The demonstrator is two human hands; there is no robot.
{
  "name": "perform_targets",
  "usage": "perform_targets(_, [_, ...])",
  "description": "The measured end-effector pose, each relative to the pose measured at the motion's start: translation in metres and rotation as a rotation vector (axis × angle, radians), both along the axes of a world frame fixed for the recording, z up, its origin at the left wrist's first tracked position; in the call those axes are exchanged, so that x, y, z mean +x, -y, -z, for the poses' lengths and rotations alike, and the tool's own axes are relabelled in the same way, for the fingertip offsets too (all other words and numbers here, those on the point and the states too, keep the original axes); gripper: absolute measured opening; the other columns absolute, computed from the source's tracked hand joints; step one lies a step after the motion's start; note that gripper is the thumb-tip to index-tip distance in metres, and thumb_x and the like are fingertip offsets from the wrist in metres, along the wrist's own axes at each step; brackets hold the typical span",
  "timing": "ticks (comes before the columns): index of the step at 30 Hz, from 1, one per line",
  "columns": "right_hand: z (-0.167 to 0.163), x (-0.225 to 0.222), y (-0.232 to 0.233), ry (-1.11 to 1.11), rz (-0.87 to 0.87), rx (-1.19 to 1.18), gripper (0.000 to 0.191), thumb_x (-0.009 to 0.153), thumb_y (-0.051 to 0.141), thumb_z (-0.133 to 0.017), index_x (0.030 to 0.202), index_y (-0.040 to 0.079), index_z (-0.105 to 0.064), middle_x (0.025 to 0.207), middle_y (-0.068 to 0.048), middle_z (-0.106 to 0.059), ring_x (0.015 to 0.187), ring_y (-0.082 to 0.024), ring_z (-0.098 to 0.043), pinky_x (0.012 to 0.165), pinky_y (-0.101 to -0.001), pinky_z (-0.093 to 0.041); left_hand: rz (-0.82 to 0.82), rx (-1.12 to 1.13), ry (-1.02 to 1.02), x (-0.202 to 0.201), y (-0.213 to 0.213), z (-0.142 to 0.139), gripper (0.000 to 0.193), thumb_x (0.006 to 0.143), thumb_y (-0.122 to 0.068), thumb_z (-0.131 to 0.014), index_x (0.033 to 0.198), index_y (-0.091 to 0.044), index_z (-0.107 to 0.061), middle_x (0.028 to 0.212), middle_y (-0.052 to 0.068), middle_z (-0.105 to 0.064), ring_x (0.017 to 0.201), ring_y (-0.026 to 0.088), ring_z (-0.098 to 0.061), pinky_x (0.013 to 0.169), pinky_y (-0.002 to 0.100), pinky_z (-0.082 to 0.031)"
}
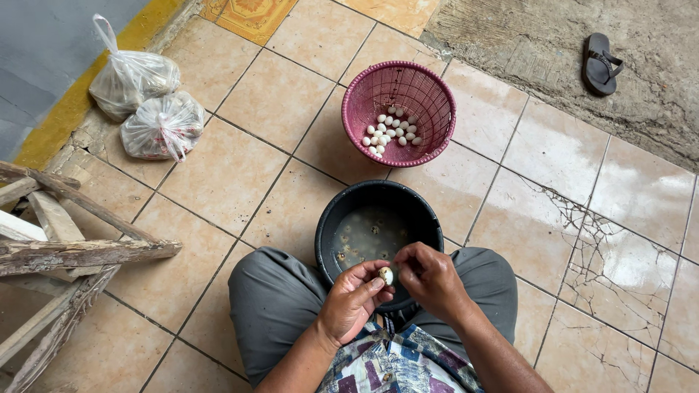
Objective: The person sits on the floor and peels small white eggs by hand. They remove the shells over a black basin of water and place the peeled eggs into a pink basket.
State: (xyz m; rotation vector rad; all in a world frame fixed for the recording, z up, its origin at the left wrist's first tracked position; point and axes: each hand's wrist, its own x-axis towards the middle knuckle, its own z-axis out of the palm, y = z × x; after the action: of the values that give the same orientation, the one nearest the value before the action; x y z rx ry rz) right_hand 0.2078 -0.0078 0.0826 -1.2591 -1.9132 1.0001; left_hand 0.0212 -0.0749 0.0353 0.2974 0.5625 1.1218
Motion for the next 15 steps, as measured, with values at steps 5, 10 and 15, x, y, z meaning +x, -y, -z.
perform_targets(5, [0.002, 0.000, -0.012, 0.006, 0.028, 0.164, 0.020, 0.083, -0.007, -0.061, 0.099, 0.000, -0.072, 0.116, -0.016, -0.070, 0.088, -0.023, -0.072, 0.071, -0.0337, -0.058, -0.049, 0.009, -0.039, -0.003, -0.002, 0.001, 0.034, 0.099, -0.002, -0.061, 0.133, 0.001, -0.060, 0.113, 0.010, -0.069, 0.100, 0.018, -0.068, 0.092, 0.031, -0.058])
perform_targets(10, [-0.012, 0.002, 0.005, -0.194, -0.183, -0.068, 0.014, 0.091, 0.001, -0.071, 0.105, -0.001, -0.070, 0.104, -0.015, -0.072, 0.088, -0.027, -0.074, 0.072, -0.0362, -0.060, -0.119, 0.061, -0.206, 0.004, -0.005, 0.007, 0.030, 0.100, -0.001, -0.061, 0.130, 0.004, -0.060, 0.112, 0.011, -0.071, 0.100, 0.016, -0.069, 0.091, 0.032, -0.058])
perform_targets(15, [-0.022, 0.000, 0.002, 0.000, -0.255, 0.155, 0.014, 0.089, 0.001, -0.071, 0.102, 0.000, -0.069, 0.098, -0.013, -0.072, 0.088, -0.030, -0.075, 0.071, -0.0368, -0.060, -0.037, 0.156, -0.481, 0.002, -0.005, 0.003, 0.030, 0.099, -0.003, -0.063, 0.129, 0.004, -0.066, 0.108, 0.010, -0.074, 0.092, 0.012, -0.070, 0.086, 0.028, -0.061])
